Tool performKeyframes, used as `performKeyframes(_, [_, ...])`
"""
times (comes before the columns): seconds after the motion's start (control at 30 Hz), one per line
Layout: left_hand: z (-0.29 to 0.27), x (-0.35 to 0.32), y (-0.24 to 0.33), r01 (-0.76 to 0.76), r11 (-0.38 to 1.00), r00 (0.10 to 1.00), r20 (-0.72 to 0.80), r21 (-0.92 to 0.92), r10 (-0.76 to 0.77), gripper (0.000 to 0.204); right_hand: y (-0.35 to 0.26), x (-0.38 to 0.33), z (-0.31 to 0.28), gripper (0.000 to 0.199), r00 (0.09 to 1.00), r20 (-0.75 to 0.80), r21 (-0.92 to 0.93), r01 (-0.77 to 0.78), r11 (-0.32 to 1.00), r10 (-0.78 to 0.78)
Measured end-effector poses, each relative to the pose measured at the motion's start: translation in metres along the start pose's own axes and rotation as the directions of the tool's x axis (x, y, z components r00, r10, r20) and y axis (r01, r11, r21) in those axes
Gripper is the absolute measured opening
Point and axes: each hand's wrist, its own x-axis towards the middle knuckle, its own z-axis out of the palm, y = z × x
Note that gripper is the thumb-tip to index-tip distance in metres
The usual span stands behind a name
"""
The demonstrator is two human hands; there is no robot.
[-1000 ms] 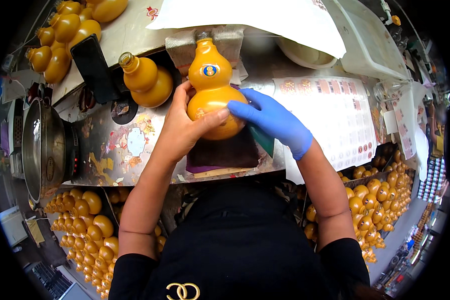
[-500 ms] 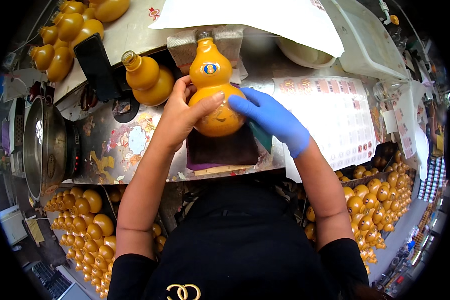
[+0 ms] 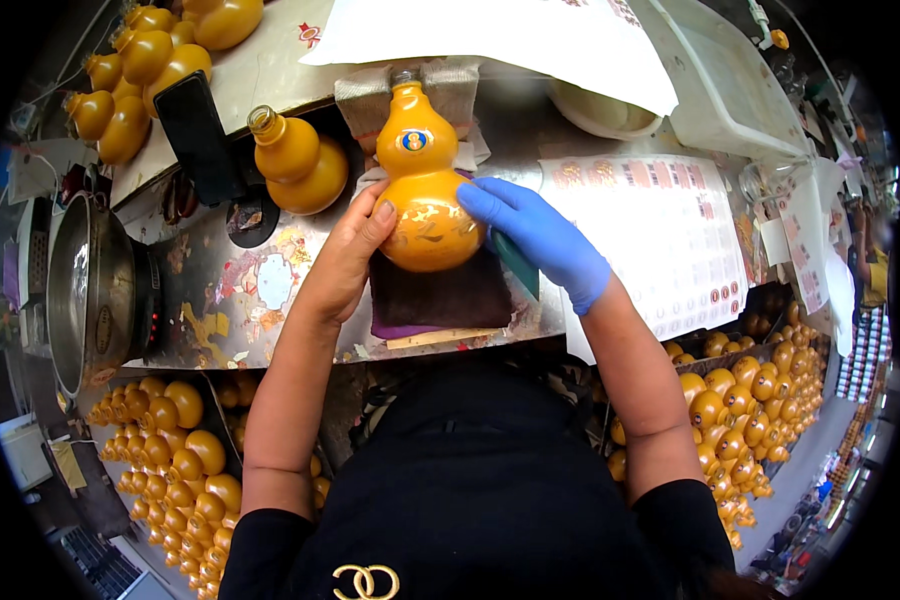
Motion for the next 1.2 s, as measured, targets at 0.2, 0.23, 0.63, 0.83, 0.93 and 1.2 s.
performKeyframes(0.2, [-0.004, 0.001, -0.007, -0.018, 0.999, 0.999, -0.039, 0.046, 0.020, 0.069, 0.010, 0.003, 0.002, 0.063, 0.997, -0.069, -0.031, 0.034, 0.999, -0.036])
performKeyframes(0.23, [-0.004, 0.001, -0.007, -0.023, 0.998, 0.999, -0.044, 0.064, 0.026, 0.070, 0.010, 0.003, 0.003, 0.062, 0.996, -0.084, -0.048, 0.036, 0.998, -0.040])
performKeyframes(0.63, [-0.015, -0.005, -0.018, -0.118, 0.984, 0.993, 0.022, 0.137, 0.116, 0.085, 0.021, -0.012, 0.000, 0.060, 0.989, 0.021, 0.122, 0.143, 0.982, -0.147])
performKeyframes(0.83, [-0.014, -0.006, -0.017, -0.114, 0.986, 0.993, 0.028, 0.121, 0.111, 0.086, 0.016, -0.005, 0.007, 0.060, 0.994, -0.004, 0.153, 0.107, 0.982, -0.107])
performKeyframes(0.93, [-0.012, -0.006, -0.015, -0.115, 0.985, 0.993, 0.028, 0.130, 0.113, 0.086, 0.015, -0.004, 0.005, 0.060, 0.996, -0.048, 0.049, 0.080, 0.996, -0.077])
performKeyframes(1.2, [-0.013, -0.006, -0.017, -0.111, 0.984, 0.994, 0.004, 0.141, 0.111, 0.086, 0.025, -0.007, 0.003, 0.064, 0.996, -0.043, 0.172, 0.081, 0.982, -0.075])
